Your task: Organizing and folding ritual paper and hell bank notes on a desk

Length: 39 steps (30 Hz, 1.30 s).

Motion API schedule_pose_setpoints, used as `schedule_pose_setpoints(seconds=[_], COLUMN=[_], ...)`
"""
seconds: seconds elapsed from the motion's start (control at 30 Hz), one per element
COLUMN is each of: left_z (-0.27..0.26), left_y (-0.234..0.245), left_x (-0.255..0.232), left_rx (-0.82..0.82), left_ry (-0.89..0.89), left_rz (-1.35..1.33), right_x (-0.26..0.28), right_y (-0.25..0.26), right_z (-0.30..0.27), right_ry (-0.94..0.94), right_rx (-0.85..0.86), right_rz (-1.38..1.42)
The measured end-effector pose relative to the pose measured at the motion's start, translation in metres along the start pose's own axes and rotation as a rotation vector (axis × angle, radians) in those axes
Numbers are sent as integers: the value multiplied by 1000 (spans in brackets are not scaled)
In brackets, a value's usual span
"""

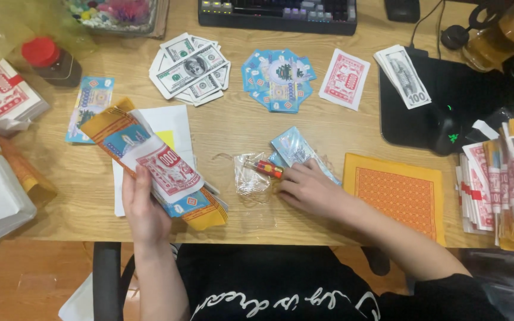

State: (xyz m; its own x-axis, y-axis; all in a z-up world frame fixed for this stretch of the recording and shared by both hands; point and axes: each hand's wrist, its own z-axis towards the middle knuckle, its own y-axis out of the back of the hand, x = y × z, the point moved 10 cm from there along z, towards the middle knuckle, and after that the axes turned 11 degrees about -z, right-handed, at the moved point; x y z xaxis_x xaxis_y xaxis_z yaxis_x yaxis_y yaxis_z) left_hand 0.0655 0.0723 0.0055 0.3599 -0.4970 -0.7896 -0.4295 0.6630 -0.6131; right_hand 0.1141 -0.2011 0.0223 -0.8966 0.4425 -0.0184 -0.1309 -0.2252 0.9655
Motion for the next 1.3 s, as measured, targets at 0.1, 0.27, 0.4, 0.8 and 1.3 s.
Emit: schedule_pose_setpoints(seconds=[0.1, 0.27, 0.4, 0.8, 1.3], left_z=[2, -12, -25, -34, -64], left_y=[4, -21, -35, -46, -111], left_x=[18, 29, 32, 53, 111], left_rx=[29, 8, -58, 32, 443], left_ry=[28, 112, 254, 335, 351], left_rz=[-40, -58, -43, -108, -15], right_x=[-5, 0, 9, -42, -56], right_y=[-8, 0, -2, 5, 12], right_z=[-3, 4, 3, 3, -8], right_ry=[-16, -33, -20, -375, -657], right_rx=[13, 110, 122, 124, -190], right_rz=[-11, 25, -13, 331, 883])
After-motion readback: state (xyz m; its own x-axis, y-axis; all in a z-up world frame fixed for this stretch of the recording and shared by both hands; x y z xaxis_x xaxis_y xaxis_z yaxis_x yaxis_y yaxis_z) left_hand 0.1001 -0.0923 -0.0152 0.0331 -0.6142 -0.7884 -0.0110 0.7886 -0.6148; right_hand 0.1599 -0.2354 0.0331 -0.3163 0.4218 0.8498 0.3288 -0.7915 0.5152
